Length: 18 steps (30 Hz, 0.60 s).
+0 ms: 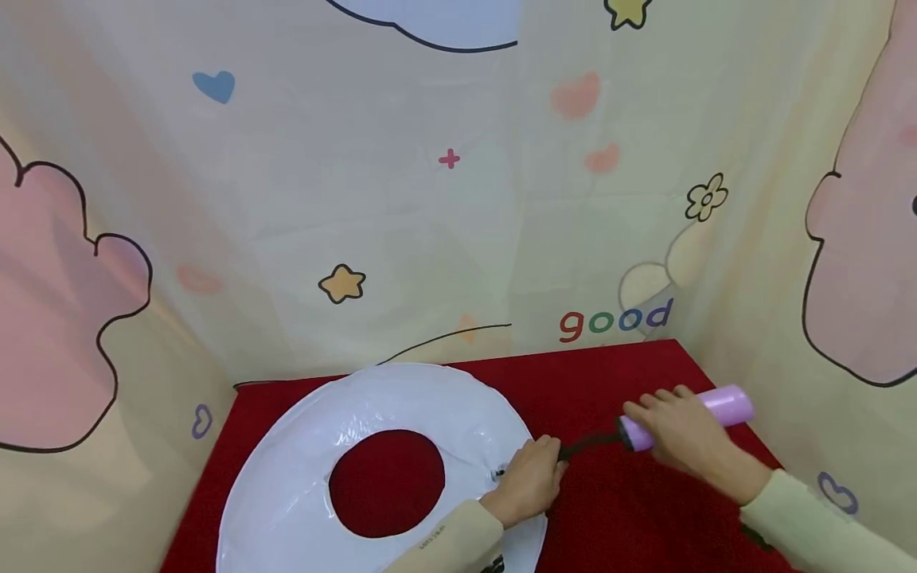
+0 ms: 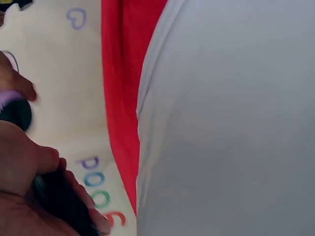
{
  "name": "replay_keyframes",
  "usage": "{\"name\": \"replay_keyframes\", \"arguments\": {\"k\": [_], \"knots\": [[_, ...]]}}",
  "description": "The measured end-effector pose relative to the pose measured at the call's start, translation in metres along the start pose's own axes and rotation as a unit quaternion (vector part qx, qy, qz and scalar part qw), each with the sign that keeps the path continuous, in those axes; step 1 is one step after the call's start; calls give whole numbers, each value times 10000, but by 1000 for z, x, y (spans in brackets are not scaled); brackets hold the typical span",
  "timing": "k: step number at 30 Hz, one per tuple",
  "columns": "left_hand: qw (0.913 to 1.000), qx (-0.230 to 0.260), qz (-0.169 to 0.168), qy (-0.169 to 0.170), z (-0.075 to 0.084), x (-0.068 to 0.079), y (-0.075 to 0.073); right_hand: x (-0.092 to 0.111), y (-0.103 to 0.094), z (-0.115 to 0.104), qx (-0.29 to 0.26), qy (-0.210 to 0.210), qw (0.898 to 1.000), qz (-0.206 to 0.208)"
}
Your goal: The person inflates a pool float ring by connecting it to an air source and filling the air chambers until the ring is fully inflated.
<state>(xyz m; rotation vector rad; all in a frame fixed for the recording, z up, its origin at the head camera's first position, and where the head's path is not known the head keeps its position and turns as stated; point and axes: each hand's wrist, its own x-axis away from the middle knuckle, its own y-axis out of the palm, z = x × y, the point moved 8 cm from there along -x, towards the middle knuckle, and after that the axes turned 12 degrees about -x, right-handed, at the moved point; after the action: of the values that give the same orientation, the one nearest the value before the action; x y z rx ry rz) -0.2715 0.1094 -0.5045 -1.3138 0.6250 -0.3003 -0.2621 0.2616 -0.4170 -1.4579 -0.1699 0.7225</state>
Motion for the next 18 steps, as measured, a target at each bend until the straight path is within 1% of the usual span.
{"name": "replay_keyframes", "arguments": {"k": [2, 4, 6, 9, 11, 13, 15, 18], "knots": [[9999, -112, 56, 48, 5, 1, 1, -7, 15, -23, 6, -66, 9999, -105], [9998, -176, 108, 83, 8, 2, 1, -13, 26, -42, 78, -99, 9998, -136], [9996, -247, 161, 40, 8, 3, -1, -18, 31, -54, 133, -34, 9998, -111], [9999, -129, -1, 54, 5, 5, -1, -22, 31, -59, 103, -30, 9998, -185], [9998, 88, -146, 77, 2, 6, -1, -21, 27, -52, 20, -101, 9997, -235], [9987, 372, -328, 132, 1, 6, 2, -17, 18, -39, -23, -200, 9995, -223], [9971, 598, -447, 133, -1, 6, 3, -11, 7, -19, -37, -251, 9996, -111], [9955, 764, -565, -16, -6, 5, 3, -4, -8, 12, 14, -252, 9996, 90]]}}
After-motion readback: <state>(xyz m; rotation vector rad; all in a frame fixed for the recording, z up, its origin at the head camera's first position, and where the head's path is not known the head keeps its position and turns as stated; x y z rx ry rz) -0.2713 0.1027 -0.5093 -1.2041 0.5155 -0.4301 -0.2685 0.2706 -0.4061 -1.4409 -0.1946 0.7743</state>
